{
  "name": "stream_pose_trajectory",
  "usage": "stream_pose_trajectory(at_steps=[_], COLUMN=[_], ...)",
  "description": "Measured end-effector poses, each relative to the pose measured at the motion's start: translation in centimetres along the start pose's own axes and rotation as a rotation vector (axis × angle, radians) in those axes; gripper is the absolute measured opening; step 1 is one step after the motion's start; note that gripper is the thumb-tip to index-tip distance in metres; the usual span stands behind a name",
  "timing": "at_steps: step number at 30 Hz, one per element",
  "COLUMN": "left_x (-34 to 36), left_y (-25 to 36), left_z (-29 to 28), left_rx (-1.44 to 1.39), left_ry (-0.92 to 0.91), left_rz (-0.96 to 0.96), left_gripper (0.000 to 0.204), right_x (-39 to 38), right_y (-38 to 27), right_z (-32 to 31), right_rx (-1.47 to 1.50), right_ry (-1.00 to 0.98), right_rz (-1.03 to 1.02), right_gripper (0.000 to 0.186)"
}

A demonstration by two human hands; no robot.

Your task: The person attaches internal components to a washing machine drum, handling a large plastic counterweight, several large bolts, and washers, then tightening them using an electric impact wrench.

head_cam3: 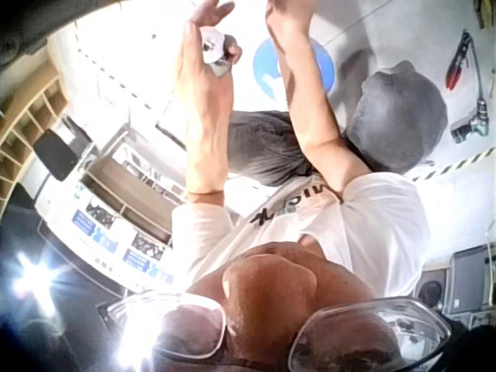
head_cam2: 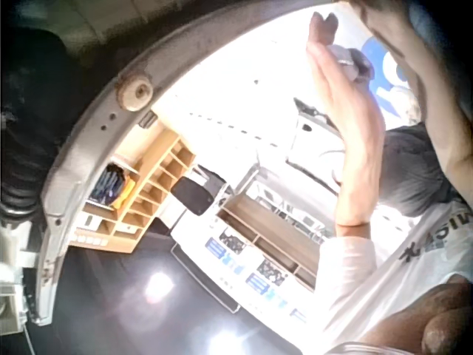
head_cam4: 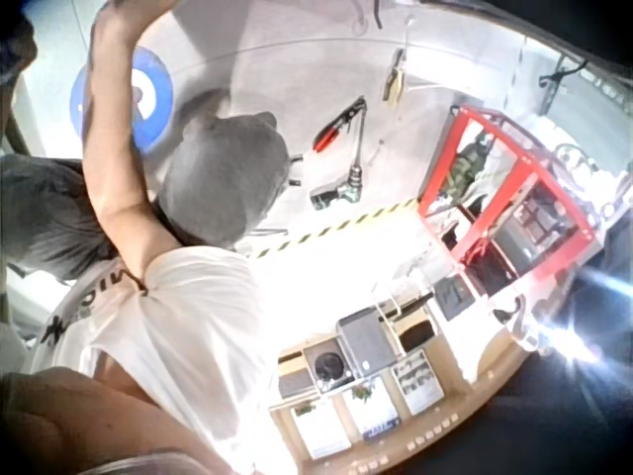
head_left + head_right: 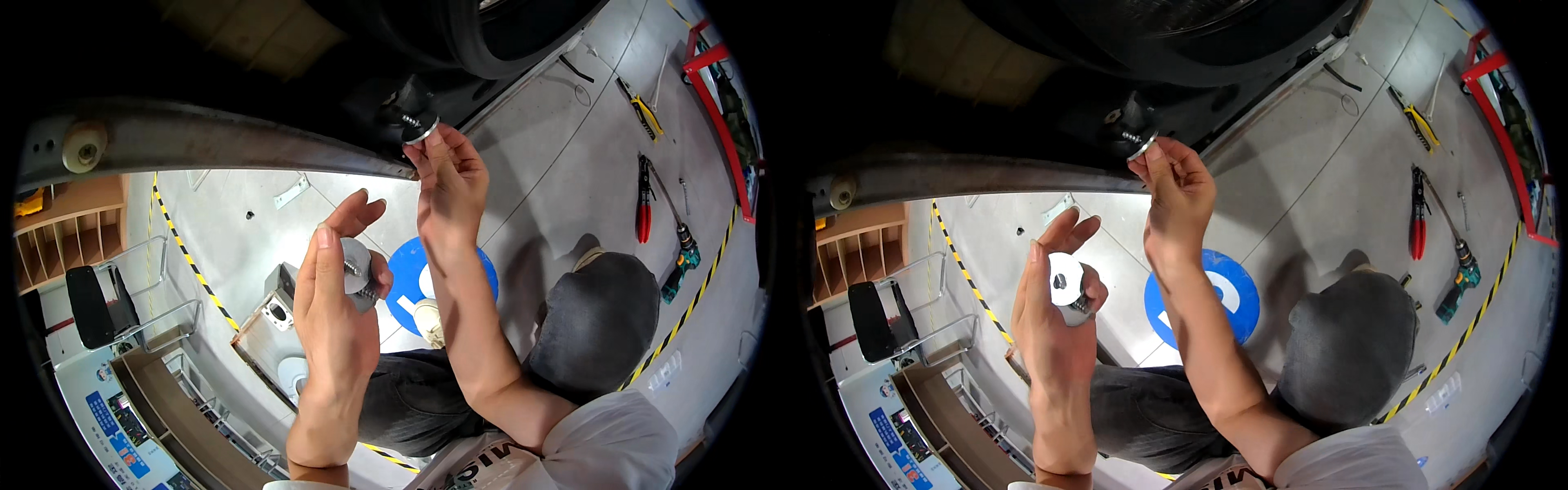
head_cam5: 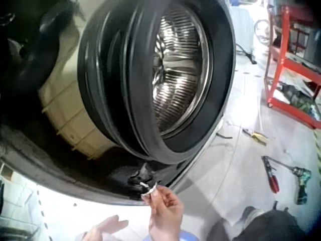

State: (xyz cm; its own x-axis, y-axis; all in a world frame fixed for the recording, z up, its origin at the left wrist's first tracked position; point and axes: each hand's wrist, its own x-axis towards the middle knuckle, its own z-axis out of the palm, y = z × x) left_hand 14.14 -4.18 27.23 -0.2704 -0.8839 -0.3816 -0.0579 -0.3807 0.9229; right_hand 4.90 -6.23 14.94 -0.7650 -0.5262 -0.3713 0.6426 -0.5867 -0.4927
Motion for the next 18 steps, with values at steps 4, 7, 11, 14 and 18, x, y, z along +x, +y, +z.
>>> stream_pose_trajectory(at_steps=[4, 7, 11, 14, 18], left_x=[-0.2, 0.0, 0.1, 0.2, 0.3], left_y=[0.4, 0.4, 0.7, 0.7, 0.6], left_z=[-1.0, -1.7, -1.9, -2.2, -2.5], left_rx=[-0.031, -0.042, -0.048, -0.070, -0.104], left_ry=[-0.033, -0.059, -0.031, -0.062, -0.080], left_rz=[-0.017, -0.025, -0.019, -0.038, -0.035], left_gripper=[0.046, 0.046, 0.047, 0.046, 0.045], right_x=[-0.6, -0.6, -0.3, 0.1, 0.4], right_y=[0.6, 1.4, 2.2, 2.4, 2.9], right_z=[1.7, 2.2, 3.1, 3.3, 2.9], right_rx=[-0.104, -0.176, -0.240, -0.288, -0.381], right_ry=[0.064, 0.080, 0.093, 0.102, 0.092], right_rz=[-0.141, -0.261, -0.367, -0.444, -0.502], right_gripper=[0.015, 0.013, 0.010, 0.009, 0.008])
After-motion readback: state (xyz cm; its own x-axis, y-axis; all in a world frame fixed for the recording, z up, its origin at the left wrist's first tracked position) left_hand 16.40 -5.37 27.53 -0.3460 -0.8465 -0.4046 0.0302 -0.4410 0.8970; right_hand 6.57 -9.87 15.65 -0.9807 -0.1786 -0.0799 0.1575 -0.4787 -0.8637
